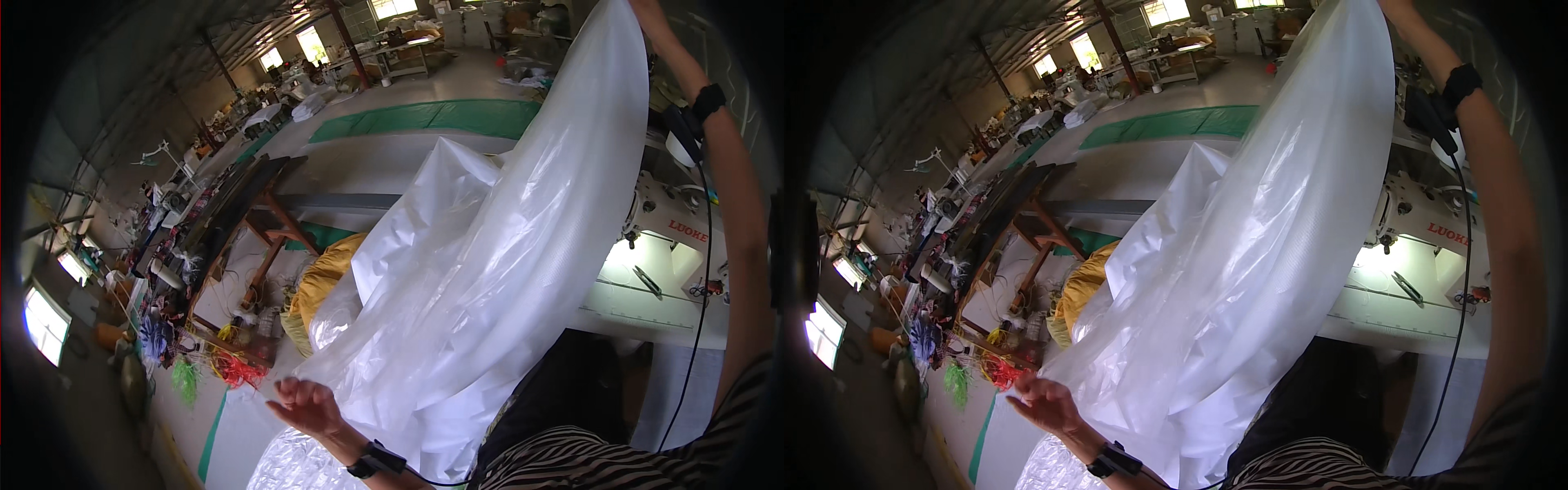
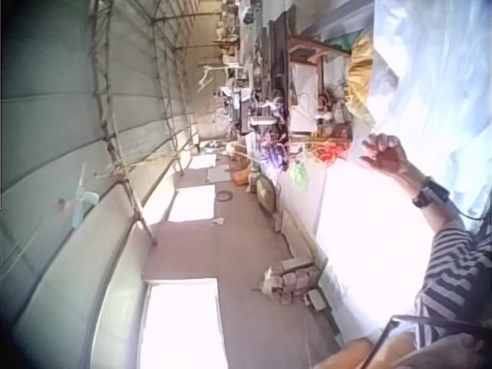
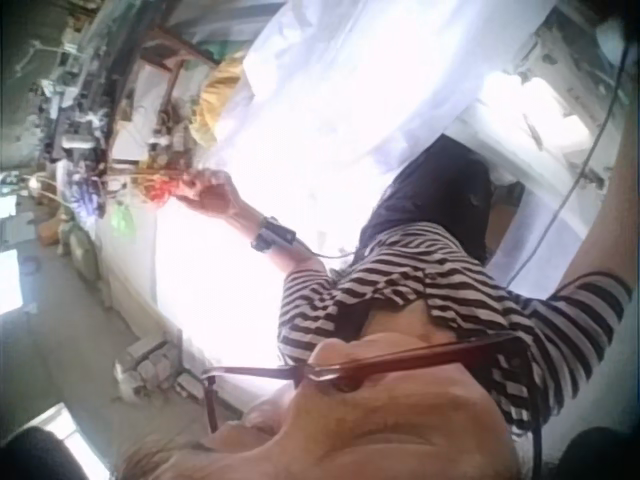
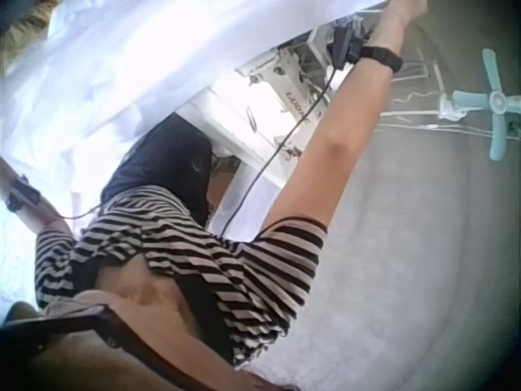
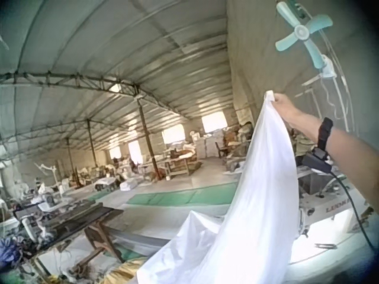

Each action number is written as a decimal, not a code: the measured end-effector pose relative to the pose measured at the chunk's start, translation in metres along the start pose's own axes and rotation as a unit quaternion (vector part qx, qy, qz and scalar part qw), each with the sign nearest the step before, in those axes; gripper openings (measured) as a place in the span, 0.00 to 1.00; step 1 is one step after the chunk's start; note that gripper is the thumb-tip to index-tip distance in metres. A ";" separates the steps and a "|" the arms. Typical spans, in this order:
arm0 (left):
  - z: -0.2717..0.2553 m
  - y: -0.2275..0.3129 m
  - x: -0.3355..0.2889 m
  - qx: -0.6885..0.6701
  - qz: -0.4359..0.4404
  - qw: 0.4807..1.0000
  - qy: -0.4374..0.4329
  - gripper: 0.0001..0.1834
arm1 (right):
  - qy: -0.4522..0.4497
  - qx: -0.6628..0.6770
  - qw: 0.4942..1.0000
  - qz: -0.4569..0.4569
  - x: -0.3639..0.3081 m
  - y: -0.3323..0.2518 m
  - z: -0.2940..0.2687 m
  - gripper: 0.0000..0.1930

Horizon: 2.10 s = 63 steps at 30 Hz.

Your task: The recorder is using an industrial sewing machine to stitch together pieces of white plastic material.

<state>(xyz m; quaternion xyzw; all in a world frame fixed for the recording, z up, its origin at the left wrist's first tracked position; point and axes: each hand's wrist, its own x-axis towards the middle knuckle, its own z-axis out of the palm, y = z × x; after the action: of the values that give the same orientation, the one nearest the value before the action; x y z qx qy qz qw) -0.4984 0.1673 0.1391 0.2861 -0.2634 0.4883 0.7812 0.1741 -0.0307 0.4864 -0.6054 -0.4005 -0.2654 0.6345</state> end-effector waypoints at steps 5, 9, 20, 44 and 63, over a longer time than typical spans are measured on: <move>0.014 -0.109 0.000 0.862 -0.053 0.504 -0.021 0.56 | -0.025 0.049 0.998 -0.022 -0.003 0.005 0.012 0.09; -0.004 -0.153 0.021 0.874 -0.113 0.472 -0.023 0.23 | -0.011 0.041 0.999 -0.004 -0.005 0.007 0.015 0.08; -0.006 -0.248 -0.102 0.793 -0.078 0.579 -0.170 0.08 | -0.014 -0.009 1.000 0.012 0.003 -0.011 0.017 0.08; -0.055 -0.225 -0.120 0.521 -0.505 0.636 -0.264 0.21 | -0.179 0.160 0.966 0.093 -0.028 -0.007 -0.044 0.13; 0.075 -0.132 -0.017 0.841 -0.188 0.416 -0.292 0.04 | -0.219 -0.371 0.903 -0.003 -0.099 0.081 0.031 0.18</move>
<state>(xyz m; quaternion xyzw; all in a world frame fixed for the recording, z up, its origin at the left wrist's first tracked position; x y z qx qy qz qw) -0.3938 0.0571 0.1546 0.9677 0.1268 0.1944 0.0989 0.1816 -0.0050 0.3577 -0.8386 -0.4037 -0.2573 0.2601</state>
